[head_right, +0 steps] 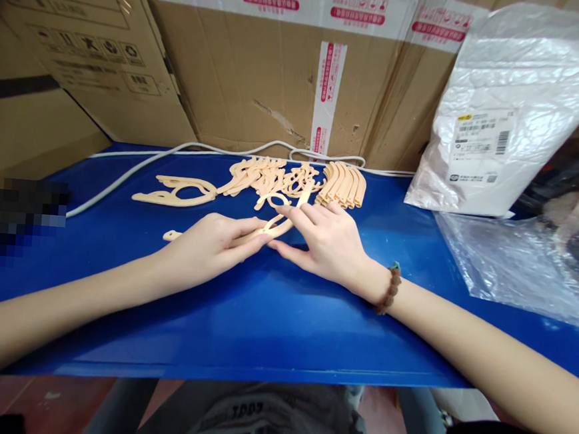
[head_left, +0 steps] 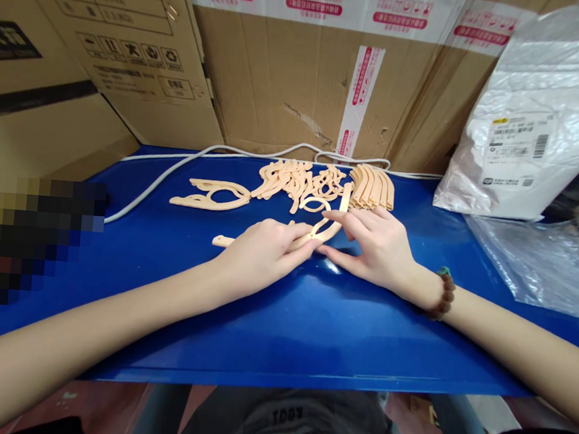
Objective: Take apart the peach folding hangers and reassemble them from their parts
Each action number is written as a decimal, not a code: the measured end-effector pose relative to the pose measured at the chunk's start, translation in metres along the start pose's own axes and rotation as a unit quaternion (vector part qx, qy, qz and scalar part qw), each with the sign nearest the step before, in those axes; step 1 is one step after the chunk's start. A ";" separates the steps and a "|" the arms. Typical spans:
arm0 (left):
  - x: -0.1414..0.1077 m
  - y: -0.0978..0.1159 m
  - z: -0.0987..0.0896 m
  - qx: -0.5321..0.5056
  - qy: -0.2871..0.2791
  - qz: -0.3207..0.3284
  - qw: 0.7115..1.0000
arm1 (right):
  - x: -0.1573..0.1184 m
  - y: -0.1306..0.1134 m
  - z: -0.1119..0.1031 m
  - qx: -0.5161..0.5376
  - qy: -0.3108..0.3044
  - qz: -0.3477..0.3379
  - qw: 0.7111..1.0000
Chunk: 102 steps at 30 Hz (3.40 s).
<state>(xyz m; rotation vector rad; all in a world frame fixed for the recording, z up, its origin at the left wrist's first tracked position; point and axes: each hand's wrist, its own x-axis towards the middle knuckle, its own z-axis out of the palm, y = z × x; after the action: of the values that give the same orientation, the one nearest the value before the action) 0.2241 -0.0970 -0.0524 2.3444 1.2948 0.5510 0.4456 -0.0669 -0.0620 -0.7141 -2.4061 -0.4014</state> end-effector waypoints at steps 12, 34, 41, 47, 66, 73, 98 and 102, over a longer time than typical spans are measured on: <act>-0.004 -0.002 0.007 0.176 0.013 0.092 0.980 | 0.001 0.001 -0.003 0.040 -0.036 0.019 0.998; 0.000 -0.007 0.008 0.279 0.056 0.199 0.938 | 0.014 0.016 -0.020 -0.164 -0.267 0.066 0.947; -0.011 0.001 -0.022 0.296 -0.001 0.069 0.953 | 0.008 0.023 -0.027 -0.158 -0.301 0.068 0.938; -0.018 -0.001 -0.030 0.314 -0.050 -0.059 0.946 | 0.011 0.003 -0.035 -0.108 -0.278 0.008 0.955; -0.004 -0.029 -0.004 -0.049 -0.018 -0.110 0.993 | -0.015 -0.007 -0.014 -0.108 -0.249 -0.130 0.954; -0.007 -0.027 -0.002 -0.073 -0.004 -0.074 0.995 | -0.015 -0.002 -0.010 -0.094 -0.191 -0.081 0.974; -0.006 -0.025 0.001 -0.182 0.041 -0.020 0.982 | -0.014 -0.002 -0.012 -0.055 -0.161 -0.047 0.984; -0.009 -0.020 0.003 -0.244 0.051 0.025 0.968 | -0.014 -0.002 -0.011 -0.051 -0.178 -0.061 0.981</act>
<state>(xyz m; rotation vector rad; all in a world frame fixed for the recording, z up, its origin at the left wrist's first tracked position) 0.2072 -0.0951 -0.0666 1.9606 1.0005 0.9019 0.4591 -0.0792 -0.0621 -0.7358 -2.7945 -0.4831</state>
